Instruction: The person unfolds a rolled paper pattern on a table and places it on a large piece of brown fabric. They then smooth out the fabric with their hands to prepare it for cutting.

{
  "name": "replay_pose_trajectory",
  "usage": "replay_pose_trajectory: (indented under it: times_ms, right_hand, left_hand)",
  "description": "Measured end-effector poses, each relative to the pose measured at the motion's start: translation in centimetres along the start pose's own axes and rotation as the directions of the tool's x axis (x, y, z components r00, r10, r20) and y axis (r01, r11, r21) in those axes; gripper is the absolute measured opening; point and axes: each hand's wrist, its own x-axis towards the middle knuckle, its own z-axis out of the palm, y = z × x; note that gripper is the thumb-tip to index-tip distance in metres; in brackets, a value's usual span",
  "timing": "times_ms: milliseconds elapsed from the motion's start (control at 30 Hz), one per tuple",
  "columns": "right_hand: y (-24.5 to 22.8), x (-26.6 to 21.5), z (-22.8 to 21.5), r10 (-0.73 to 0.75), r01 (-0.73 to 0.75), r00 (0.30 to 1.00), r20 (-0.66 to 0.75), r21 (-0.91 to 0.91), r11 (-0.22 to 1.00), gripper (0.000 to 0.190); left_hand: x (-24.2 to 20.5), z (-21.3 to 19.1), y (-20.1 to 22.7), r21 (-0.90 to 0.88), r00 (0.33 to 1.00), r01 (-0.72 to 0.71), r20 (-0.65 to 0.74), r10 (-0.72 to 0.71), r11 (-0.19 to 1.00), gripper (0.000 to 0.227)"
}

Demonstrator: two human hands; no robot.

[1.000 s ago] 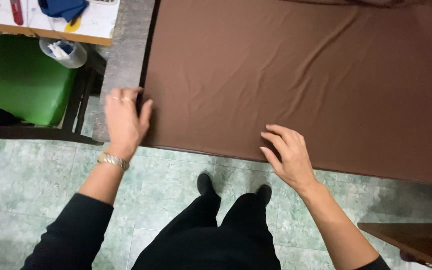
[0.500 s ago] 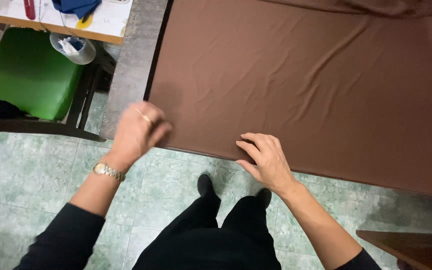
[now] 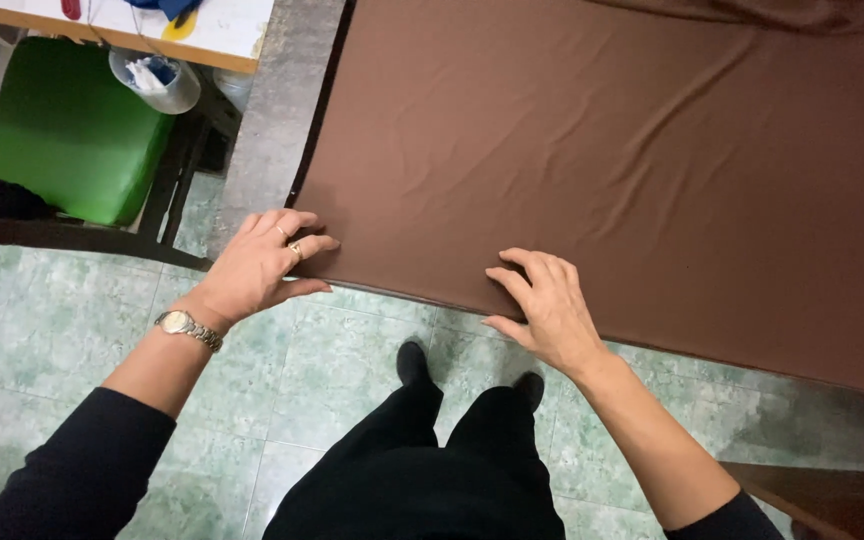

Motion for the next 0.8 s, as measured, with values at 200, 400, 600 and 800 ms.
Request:
replay_pose_trajectory:
  times_ms: [200, 400, 600, 800]
  right_hand:
    - [-0.1, 0.0, 0.1, 0.005, -0.005, 1.000, -0.007, -0.014, 1.000, 0.056]
    - [-0.1, -0.1, 0.0, -0.002, 0.001, 1.000, -0.016, -0.014, 1.000, 0.053]
    - [-0.2, -0.8, 0.5, -0.050, 0.050, 0.993, -0.111, -0.003, 0.999, 0.050]
    - [0.9, -1.6, 2.7, -0.166, 0.172, 0.967, -0.192, 0.018, 0.985, 0.023]
  left_hand:
    - [-0.2, 0.2, -0.3, -0.007, 0.999, -0.013, -0.040, 0.013, 1.000, 0.050]
    - [-0.6, 0.9, -0.4, -0.006, 0.998, -0.018, -0.068, 0.018, 1.000, 0.048]
    - [-0.8, 1.1, 1.3, 0.033, 0.972, -0.100, -0.210, 0.105, 0.994, 0.039]
    - [-1.0, 2.3, 2.8, -0.004, 0.924, -0.214, -0.325, 0.201, 0.977, 0.012]
